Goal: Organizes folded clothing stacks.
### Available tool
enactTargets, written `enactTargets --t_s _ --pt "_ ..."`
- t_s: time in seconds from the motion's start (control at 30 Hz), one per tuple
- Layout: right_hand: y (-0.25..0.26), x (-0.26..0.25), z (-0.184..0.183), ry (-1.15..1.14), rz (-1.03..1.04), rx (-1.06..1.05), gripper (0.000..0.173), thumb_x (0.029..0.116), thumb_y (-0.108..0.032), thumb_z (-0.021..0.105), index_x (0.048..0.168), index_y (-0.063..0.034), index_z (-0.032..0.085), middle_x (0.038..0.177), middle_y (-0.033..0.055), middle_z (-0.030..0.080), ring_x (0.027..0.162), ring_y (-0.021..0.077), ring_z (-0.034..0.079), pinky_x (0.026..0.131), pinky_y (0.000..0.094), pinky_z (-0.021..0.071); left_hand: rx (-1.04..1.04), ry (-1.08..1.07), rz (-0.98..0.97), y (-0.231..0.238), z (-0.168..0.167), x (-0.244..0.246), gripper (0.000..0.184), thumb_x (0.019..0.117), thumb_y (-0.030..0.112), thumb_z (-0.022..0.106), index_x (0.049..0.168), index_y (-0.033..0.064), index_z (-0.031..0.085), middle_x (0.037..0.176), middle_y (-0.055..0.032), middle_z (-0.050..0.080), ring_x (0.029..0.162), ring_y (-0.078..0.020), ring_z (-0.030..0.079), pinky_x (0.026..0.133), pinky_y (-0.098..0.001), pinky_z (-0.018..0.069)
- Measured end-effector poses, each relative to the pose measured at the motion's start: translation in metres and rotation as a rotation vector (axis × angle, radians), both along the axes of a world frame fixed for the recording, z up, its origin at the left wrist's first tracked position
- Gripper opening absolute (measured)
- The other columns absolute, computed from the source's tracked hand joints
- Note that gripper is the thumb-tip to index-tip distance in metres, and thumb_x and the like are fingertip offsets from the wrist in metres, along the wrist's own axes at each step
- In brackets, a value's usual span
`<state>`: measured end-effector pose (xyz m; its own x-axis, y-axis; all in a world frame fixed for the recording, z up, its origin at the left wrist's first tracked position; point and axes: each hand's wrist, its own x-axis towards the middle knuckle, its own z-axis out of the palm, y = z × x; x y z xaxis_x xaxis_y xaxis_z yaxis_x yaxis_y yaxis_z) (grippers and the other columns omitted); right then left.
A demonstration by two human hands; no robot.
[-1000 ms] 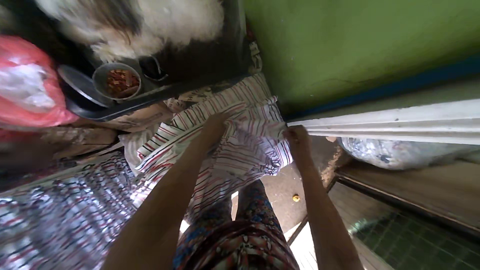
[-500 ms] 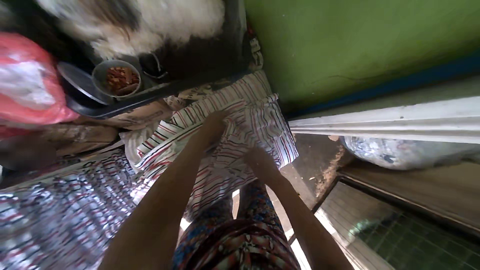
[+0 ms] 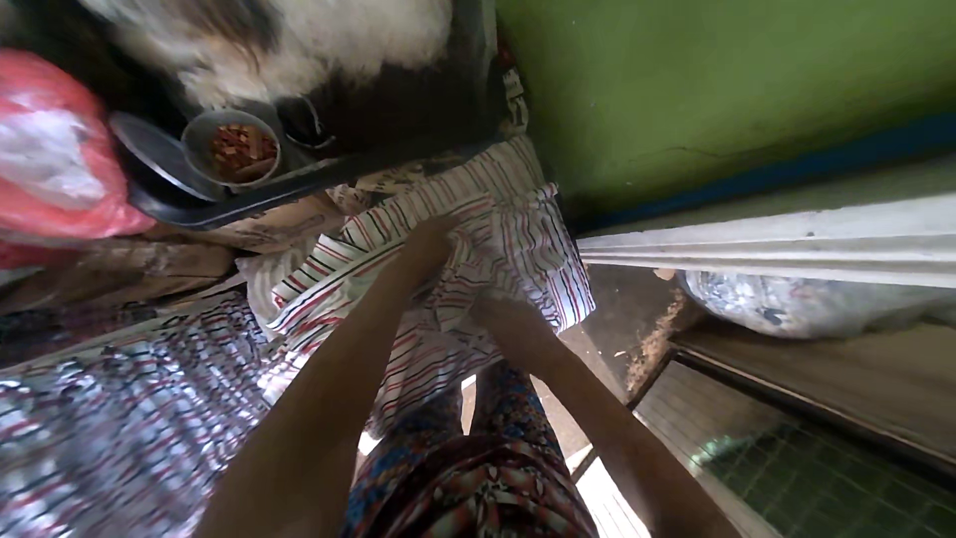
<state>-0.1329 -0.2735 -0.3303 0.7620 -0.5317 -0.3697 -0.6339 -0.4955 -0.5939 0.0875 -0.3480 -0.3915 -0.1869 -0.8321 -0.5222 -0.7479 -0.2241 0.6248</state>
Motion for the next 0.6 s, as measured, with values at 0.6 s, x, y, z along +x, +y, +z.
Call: enactTargets --t_s 0.6 --pt "0.015 0.001 -0.022 -0.022 -0.239 -0.177 0.025 0.0994 -0.014 0.062 0.116 -0.0003 0.074 0.123 0.0215 0.07 0.117 0.0412 0.065 0.099 0.0556 0.0523 0.054 0.0 0.035 -0.003 0.007 -0.003 0.043 0.1029 0.001 0.049 0.146 -0.0026 0.051 0.146 -0.029 0.051 0.137 -0.0448 0.048 0.114 -0.0597 0.036"
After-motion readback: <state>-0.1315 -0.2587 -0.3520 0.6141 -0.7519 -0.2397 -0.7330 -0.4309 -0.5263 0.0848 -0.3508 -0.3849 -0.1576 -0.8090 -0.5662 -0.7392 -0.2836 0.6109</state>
